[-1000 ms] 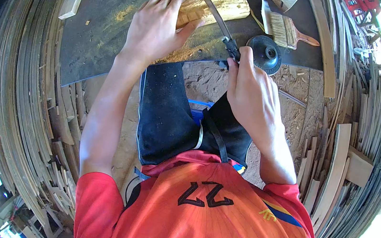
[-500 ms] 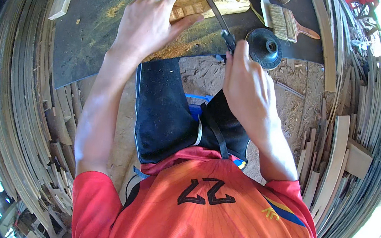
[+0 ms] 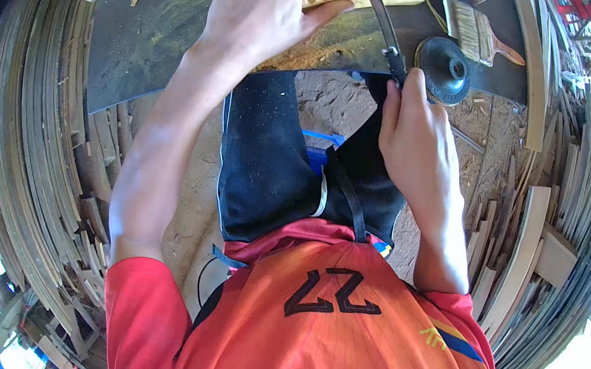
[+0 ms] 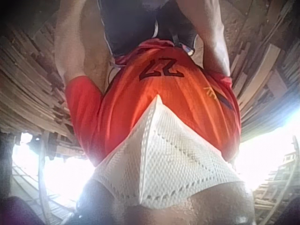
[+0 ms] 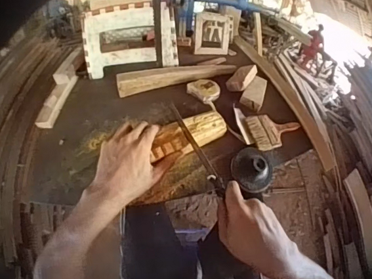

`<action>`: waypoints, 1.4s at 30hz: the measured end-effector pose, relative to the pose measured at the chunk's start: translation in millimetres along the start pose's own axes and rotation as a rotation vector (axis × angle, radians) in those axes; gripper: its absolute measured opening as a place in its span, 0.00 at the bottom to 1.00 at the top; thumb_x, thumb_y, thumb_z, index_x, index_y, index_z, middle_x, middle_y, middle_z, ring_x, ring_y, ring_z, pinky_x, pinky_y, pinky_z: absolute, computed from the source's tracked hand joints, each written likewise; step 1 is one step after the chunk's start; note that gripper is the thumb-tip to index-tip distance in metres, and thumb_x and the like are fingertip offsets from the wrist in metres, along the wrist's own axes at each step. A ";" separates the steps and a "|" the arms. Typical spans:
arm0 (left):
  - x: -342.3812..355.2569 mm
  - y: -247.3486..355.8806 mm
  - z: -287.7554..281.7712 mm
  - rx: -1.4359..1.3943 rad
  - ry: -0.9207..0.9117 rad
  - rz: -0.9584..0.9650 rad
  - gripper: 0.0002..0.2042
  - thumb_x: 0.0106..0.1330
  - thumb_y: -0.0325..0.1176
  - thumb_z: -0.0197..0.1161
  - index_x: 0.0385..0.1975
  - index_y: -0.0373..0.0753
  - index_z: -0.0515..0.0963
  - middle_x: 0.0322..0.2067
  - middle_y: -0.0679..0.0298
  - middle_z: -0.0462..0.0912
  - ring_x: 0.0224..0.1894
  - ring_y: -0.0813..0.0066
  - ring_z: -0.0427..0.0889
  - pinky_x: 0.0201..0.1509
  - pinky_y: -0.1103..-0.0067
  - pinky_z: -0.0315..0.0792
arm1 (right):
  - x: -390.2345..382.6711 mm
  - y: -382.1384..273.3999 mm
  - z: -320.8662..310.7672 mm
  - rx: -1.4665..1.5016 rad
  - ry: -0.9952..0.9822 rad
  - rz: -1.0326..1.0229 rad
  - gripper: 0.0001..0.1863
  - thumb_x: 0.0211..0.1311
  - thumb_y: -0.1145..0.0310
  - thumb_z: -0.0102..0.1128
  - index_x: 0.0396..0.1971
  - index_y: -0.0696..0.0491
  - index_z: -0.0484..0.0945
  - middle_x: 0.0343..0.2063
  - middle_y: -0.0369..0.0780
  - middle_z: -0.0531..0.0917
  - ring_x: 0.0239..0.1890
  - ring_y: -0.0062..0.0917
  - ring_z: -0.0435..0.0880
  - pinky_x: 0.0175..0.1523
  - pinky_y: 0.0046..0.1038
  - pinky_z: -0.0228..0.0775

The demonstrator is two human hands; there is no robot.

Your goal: Shaping a carved wooden workpiece using a rasp.

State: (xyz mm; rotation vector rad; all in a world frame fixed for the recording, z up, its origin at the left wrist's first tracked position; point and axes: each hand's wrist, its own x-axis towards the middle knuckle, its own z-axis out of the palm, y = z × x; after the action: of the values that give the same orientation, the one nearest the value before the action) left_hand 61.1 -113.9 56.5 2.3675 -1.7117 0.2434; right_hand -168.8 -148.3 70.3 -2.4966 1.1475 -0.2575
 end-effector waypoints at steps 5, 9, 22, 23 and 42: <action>-3.1 -11.8 9.5 -0.032 0.089 0.133 0.33 0.70 0.57 0.67 0.60 0.31 0.75 0.57 0.47 0.82 0.64 0.48 0.78 0.67 0.58 0.76 | 42.7 -1.8 5.0 0.016 0.017 -0.080 0.12 0.78 0.64 0.52 0.43 0.60 0.71 0.22 0.61 0.81 0.29 0.60 0.85 0.35 0.56 0.80; 1.2 1.9 -3.9 -0.088 -0.128 -0.028 0.39 0.67 0.59 0.68 0.67 0.33 0.72 0.64 0.47 0.78 0.69 0.45 0.74 0.73 0.58 0.70 | 58.2 -1.0 14.5 0.024 0.082 -0.114 0.15 0.80 0.61 0.49 0.43 0.61 0.72 0.23 0.61 0.82 0.32 0.61 0.86 0.37 0.55 0.80; -4.9 -4.8 12.6 -0.125 0.146 0.084 0.35 0.62 0.67 0.68 0.54 0.39 0.82 0.45 0.55 0.89 0.48 0.57 0.89 0.48 0.63 0.86 | 42.5 -12.8 14.0 0.097 0.090 -0.055 0.13 0.79 0.64 0.51 0.39 0.59 0.70 0.23 0.63 0.81 0.31 0.64 0.82 0.34 0.62 0.72; -3.1 -2.2 7.4 -0.136 0.101 0.085 0.36 0.63 0.68 0.66 0.54 0.38 0.82 0.46 0.55 0.89 0.48 0.57 0.89 0.48 0.63 0.86 | 43.8 -11.2 7.6 0.124 0.059 -0.028 0.13 0.80 0.63 0.50 0.40 0.59 0.70 0.24 0.64 0.81 0.33 0.66 0.81 0.36 0.63 0.72; -5.9 12.5 3.2 -0.114 0.098 0.010 0.33 0.66 0.62 0.66 0.55 0.36 0.81 0.53 0.52 0.87 0.53 0.48 0.86 0.56 0.58 0.82 | -23.2 5.2 0.2 0.042 0.091 -0.060 0.14 0.77 0.65 0.51 0.46 0.63 0.70 0.24 0.61 0.82 0.28 0.60 0.85 0.35 0.56 0.80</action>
State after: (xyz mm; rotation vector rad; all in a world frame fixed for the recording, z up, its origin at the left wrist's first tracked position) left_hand 47.4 -113.1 52.9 2.2283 -1.6484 0.2514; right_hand -187.4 -133.6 67.8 -2.5080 1.0910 -0.4111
